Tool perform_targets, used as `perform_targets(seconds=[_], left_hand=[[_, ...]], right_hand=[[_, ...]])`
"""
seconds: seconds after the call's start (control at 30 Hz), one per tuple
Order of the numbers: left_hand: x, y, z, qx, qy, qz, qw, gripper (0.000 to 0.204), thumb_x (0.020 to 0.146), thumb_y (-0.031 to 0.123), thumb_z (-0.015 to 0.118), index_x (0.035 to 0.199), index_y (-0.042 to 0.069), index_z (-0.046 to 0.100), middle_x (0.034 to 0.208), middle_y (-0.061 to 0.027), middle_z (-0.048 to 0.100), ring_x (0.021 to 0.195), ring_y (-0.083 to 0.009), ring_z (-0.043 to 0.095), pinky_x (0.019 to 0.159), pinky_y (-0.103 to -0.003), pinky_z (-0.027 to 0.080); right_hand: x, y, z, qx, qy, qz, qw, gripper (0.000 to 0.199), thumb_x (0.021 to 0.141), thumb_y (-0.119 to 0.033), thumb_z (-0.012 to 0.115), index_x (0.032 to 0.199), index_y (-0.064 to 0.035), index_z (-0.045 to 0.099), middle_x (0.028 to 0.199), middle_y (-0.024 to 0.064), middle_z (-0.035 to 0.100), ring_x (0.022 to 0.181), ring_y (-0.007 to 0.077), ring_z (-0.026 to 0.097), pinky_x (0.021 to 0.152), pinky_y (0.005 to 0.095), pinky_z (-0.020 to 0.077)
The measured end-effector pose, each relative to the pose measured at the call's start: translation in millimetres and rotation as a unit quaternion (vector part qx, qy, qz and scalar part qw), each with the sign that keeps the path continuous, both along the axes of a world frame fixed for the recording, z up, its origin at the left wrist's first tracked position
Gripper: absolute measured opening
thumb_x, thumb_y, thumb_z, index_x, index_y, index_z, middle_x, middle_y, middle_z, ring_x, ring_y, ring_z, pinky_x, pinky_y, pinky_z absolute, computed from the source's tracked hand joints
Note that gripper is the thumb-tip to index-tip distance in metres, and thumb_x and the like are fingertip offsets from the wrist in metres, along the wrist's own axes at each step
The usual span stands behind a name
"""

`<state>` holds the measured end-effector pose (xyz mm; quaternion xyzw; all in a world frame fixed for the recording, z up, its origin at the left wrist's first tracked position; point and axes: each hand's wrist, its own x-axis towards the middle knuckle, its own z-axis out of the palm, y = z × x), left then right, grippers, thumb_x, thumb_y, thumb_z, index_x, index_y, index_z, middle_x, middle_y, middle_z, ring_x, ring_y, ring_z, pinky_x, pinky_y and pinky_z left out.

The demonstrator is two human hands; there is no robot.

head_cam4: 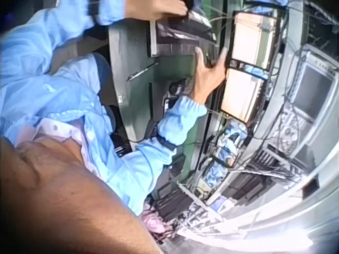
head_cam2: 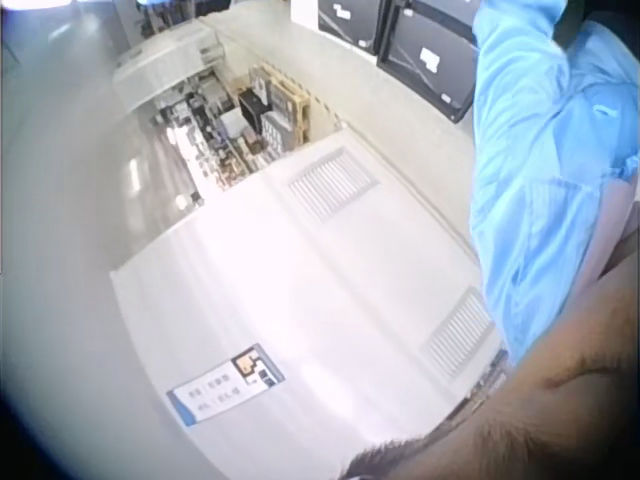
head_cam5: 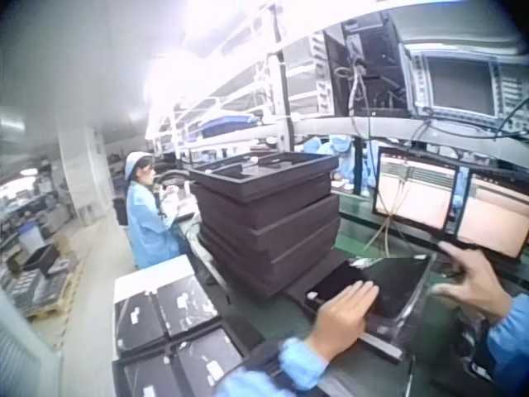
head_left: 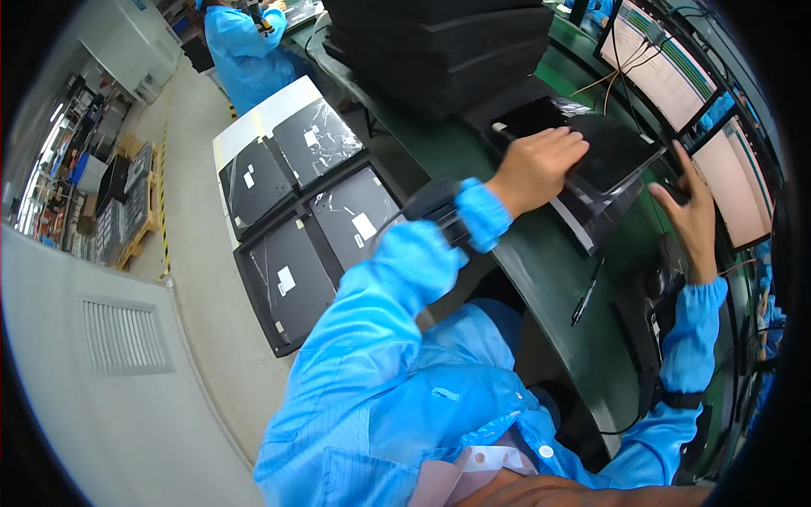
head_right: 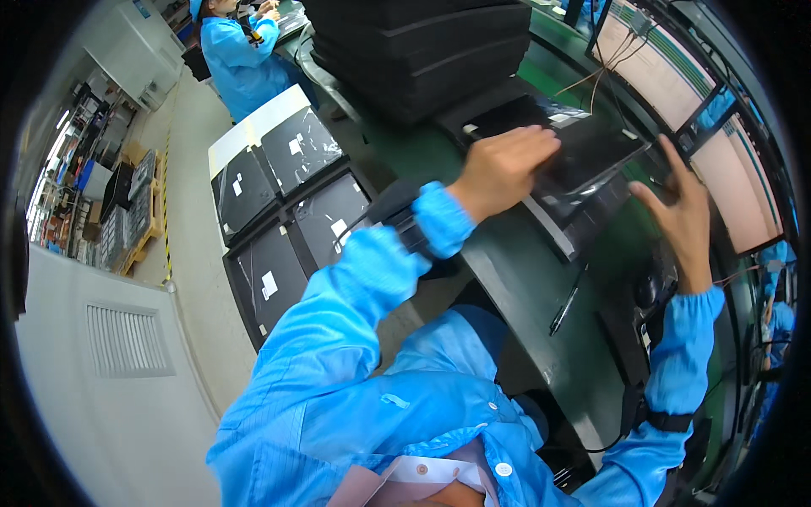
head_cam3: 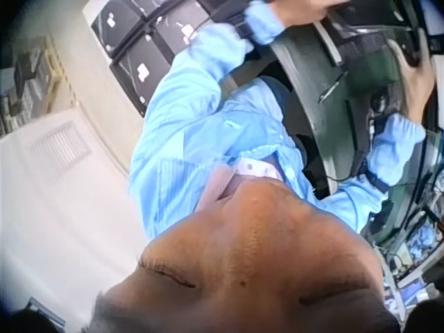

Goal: Inspecting, marking, and organizing electronic tablets on an assembly line.

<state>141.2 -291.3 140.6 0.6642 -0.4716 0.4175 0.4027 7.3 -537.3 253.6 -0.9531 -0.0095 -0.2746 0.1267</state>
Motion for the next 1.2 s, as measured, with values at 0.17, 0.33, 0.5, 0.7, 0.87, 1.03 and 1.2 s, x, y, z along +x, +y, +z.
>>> perform_targets(seconds=[0.17, 0.33, 0.5, 0.7, 0.87, 1.03, 1.2], left_hand=[[-107, 151, -32, -0.276, 0.441, 0.138, 0.843, 0.019, 0.101, 0.015, 0.061, 0.097, 0.001, 0.073, 0.091, -0.0072, 0.073, 0.075, -0.0203, 0.069, 0.066, -0.029, 0.053], [-136, 278, -90, -0.587, 0.624, -0.189, 0.479, 0.041, 0.103, 0.023, 0.055, 0.134, -0.003, 0.052, 0.138, -0.0143, 0.057, 0.126, -0.0292, 0.054, 0.114, -0.046, 0.038], [-143, 317, -157, -0.690, 0.572, -0.101, 0.432, 0.040, 0.105, 0.014, 0.045, 0.139, -0.008, 0.045, 0.144, -0.0201, 0.050, 0.132, -0.0320, 0.048, 0.117, -0.044, 0.036], [-143, 313, -125, -0.727, 0.596, -0.156, 0.304, 0.050, 0.095, 0.014, 0.044, 0.141, -0.006, 0.044, 0.147, -0.0199, 0.047, 0.139, -0.0359, 0.040, 0.120, -0.055, 0.025], [-166, 313, -64, -0.655, 0.675, -0.109, 0.321, 0.071, 0.088, 0.022, 0.052, 0.149, -0.008, 0.028, 0.153, -0.0226, 0.037, 0.141, -0.0390, 0.036, 0.120, -0.053, 0.023], [-175, 262, -51, -0.645, 0.668, -0.116, 0.353, 0.079, 0.087, 0.023, 0.058, 0.149, -0.010, 0.022, 0.145, -0.0270, 0.040, 0.137, -0.0378, 0.042, 0.115, -0.052, 0.036], [-188, 148, -55, -0.436, 0.786, -0.240, 0.366, 0.044, 0.090, 0.020, 0.056, 0.126, -0.004, 0.051, 0.112, -0.0175, 0.063, 0.105, -0.0319, 0.061, 0.092, -0.045, 0.051]], right_hand=[[-62, -8, -35, 0.004, -0.089, -0.005, 0.996, 0.051, 0.089, -0.023, 0.067, 0.136, -0.0045, 0.056, 0.136, 0.0199, 0.056, 0.130, 0.0379, 0.050, 0.111, 0.0440, 0.0360], [-82, -28, -115, -0.044, -0.037, -0.153, 0.987, 0.058, 0.085, -0.027, 0.070, 0.132, 0.0036, 0.053, 0.134, 0.0253, 0.053, 0.128, 0.0414, 0.048, 0.110, 0.0469, 0.0375], [-88, -40, -139, -0.127, -0.066, -0.269, 0.953, 0.060, 0.085, -0.036, 0.070, 0.128, 0.0034, 0.055, 0.130, 0.0223, 0.054, 0.130, 0.0387, 0.047, 0.110, 0.0510, 0.0351], [-93, -45, -142, -0.094, -0.054, -0.308, 0.945, 0.055, 0.083, -0.035, 0.069, 0.123, 0.0020, 0.059, 0.130, 0.0228, 0.055, 0.131, 0.0402, 0.045, 0.109, 0.0562, 0.0330], [-95, -50, -148, -0.063, -0.037, -0.312, 0.947, 0.054, 0.084, -0.033, 0.068, 0.123, 0.0025, 0.057, 0.130, 0.0228, 0.053, 0.131, 0.0402, 0.045, 0.109, 0.0557, 0.0338], [-97, -50, -145, -0.048, -0.049, -0.296, 0.953, 0.053, 0.084, -0.033, 0.068, 0.122, 0.0026, 0.058, 0.129, 0.0227, 0.053, 0.131, 0.0396, 0.045, 0.108, 0.0550, 0.0340], [-106, -39, -120, -0.074, -0.084, -0.277, 0.954, 0.057, 0.083, -0.037, 0.070, 0.123, 0.0030, 0.058, 0.129, 0.0220, 0.054, 0.130, 0.0372, 0.046, 0.108, 0.0526, 0.0339]])
